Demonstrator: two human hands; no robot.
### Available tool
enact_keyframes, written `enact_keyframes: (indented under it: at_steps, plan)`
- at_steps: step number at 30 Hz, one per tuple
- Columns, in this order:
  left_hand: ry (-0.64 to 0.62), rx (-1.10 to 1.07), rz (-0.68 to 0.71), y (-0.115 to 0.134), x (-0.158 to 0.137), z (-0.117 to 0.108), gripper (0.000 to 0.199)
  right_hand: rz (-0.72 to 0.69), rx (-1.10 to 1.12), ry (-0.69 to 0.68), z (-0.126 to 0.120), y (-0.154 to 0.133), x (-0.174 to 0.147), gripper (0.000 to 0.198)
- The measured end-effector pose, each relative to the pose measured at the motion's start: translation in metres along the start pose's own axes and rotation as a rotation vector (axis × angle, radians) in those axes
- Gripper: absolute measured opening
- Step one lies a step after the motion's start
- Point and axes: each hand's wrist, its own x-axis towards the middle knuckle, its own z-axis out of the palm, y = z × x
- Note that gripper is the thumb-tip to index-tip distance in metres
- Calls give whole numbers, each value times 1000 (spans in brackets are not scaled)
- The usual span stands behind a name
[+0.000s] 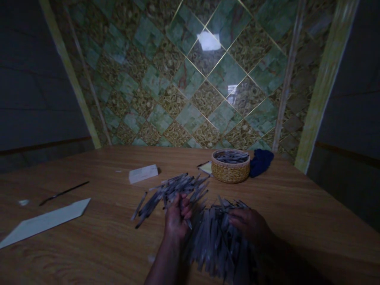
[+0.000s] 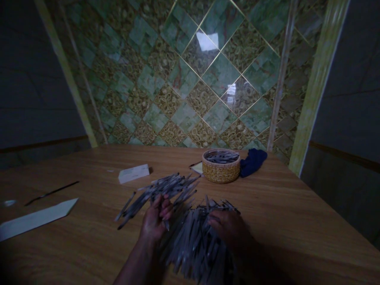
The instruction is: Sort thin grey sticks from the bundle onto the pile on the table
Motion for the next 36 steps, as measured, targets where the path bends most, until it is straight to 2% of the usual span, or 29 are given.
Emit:
enact_keyframes:
  at_steps: [3,7,9,17,23,26,29,32,36]
  plan:
    - [-18,18,-47,-12,-1,1,26,-17,-33,-22,10,0,10,23]
    - [-40,19,-98,-22,-4,2,27,55,0,83,21,3,18,36]
    - [-41,7,-104,-25,-6,2,27,63,28,110,25,1,15,36]
    - [-49,-43,-129,-38,-17,13,28,61,308,-75,44,-34,-15,30]
    - [-59,-38,-128,-44,-26,22,27,86,342,-75,52,-45,-18,24]
    - [-74,58,-141,-47,-30,22,26,115,397,-75,49,-44,-17,19]
    - [-120,267,-174,-48,-35,21,23,120,429,25,38,-40,-12,23]
    - [-242,473,-237,-49,-40,20,23,169,478,129,25,-33,-4,29]
    - [-400,654,-307,-54,-44,17,29,234,594,149,11,-24,2,29]
